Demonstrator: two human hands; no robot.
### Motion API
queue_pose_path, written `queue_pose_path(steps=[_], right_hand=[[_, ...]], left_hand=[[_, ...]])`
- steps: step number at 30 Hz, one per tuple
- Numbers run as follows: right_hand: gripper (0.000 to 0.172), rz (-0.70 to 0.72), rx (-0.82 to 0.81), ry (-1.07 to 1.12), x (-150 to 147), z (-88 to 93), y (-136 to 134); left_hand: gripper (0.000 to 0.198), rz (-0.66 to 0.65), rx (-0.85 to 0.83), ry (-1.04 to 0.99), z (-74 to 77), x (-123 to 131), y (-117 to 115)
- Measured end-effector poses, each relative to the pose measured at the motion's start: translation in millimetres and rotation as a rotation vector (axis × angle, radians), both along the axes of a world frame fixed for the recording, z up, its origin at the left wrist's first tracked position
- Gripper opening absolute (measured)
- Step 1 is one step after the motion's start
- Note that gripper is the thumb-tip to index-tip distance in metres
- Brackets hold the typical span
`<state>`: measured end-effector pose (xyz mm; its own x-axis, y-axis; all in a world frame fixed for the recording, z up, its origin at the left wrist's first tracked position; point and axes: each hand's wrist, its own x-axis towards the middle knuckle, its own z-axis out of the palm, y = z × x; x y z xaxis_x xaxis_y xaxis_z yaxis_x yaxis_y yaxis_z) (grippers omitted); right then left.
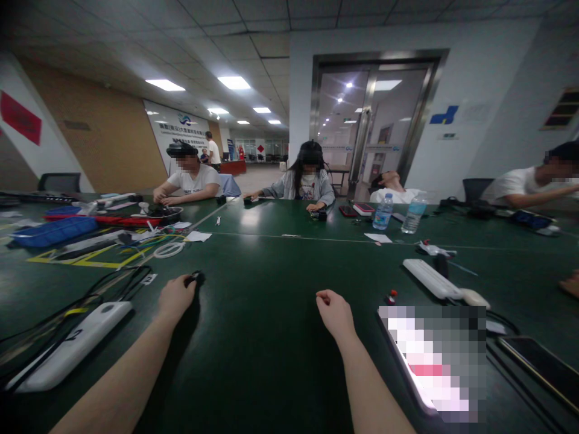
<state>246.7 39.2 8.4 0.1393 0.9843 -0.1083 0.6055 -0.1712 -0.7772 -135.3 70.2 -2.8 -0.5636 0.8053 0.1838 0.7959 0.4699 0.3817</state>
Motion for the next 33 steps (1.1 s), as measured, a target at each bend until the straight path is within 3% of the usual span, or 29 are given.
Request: queue_pose_path(steps=[3,6,9,16,24,26,30,33], right_hand=[[0.025,0.011,0.037,0.030,-6,-1.3,-3],[0.025,0.073,0.068,0.054,-13,0.6,-7],[0.027,0.199,0.106,0.036,-20,5.7,-12],[0.028,0.499,0.188,-0.005,-37,18.7,-26],[0.018,0.511,0.170,-0.117,-51,23.1,-28],[0.017,0.437,0.189,-0.031,-46,20.7,-23],[0.036,-0.011,0.239,0.297,-22,9.6,-8],[0.048,-0.225,0.154,0.491,-6,1.2,0]], left_hand=[[0.041,-0.417,0.028,-0.070,-2.8,54,-5],[0.048,-0.834,-0.010,-0.280,-5.8,108,-17],[0.049,-1.031,-0.059,-0.394,-4.9,136,-31],[0.047,-1.153,-0.056,-0.499,1.4,134,-39],[0.047,-1.154,-0.069,-0.497,2.0,136,-39],[0.048,-1.147,-0.071,-0.498,3.3,136,-39],[0.049,-1.115,-0.113,-0.511,9.7,136,-42],[0.048,-1.098,-0.142,-0.510,14.4,136,-44]])
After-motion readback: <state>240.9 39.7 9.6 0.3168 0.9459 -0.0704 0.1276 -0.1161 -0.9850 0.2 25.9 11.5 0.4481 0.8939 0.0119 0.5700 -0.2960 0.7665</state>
